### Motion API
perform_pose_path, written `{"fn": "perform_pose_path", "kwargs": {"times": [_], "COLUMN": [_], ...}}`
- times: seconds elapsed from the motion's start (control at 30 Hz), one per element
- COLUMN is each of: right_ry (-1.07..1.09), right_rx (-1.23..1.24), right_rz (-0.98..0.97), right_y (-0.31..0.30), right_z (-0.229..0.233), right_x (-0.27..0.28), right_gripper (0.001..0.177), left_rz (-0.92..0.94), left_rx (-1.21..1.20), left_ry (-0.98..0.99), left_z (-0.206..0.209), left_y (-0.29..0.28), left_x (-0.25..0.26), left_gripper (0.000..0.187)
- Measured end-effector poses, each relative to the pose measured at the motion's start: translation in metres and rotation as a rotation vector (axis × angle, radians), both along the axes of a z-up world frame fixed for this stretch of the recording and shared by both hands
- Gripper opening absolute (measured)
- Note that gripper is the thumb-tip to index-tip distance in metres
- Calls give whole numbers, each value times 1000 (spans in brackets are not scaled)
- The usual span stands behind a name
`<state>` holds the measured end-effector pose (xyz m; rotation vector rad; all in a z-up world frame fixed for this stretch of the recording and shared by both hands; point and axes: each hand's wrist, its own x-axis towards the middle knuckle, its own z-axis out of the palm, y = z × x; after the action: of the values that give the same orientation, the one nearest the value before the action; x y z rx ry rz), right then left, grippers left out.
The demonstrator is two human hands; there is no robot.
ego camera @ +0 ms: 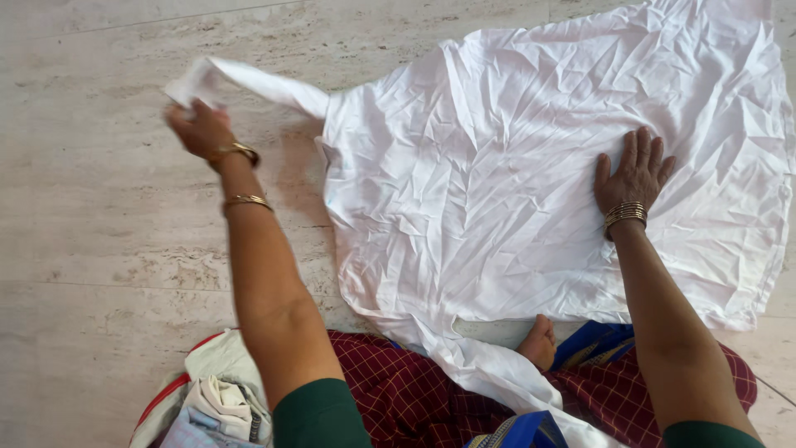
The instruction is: The person buttons a white shirt while sitting on the floor, then lays it out and smooths it by hand.
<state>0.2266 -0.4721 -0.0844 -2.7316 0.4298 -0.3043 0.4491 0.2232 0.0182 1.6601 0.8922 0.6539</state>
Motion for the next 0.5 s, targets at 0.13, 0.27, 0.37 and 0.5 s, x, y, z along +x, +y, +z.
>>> {"fn": "perform_pose_path", "kwargs": {"times": [0.13, 0.27, 0.37, 0.5], "right_ry": [3, -6, 1, 12], "right_rx": [-9, -13, -18, -30], "right_rz": [2, -1, -11, -17], "right_y": [0, 1, 0, 0], "right_z": [4, 5, 3, 2], "right_x": [2, 1, -1, 2], "right_gripper": [67, 66, 66, 66], "left_rz": [-285, -479, -782, -706], "left_rx": [484, 889, 1100, 1154], "left_ry": [-475, -127, 413, 502], "left_z": [52, -48, -111, -138], "left_y": [-5, -146, -234, -217], "left_x": [19, -72, -197, -262], "left_gripper": [100, 88, 79, 68]}}
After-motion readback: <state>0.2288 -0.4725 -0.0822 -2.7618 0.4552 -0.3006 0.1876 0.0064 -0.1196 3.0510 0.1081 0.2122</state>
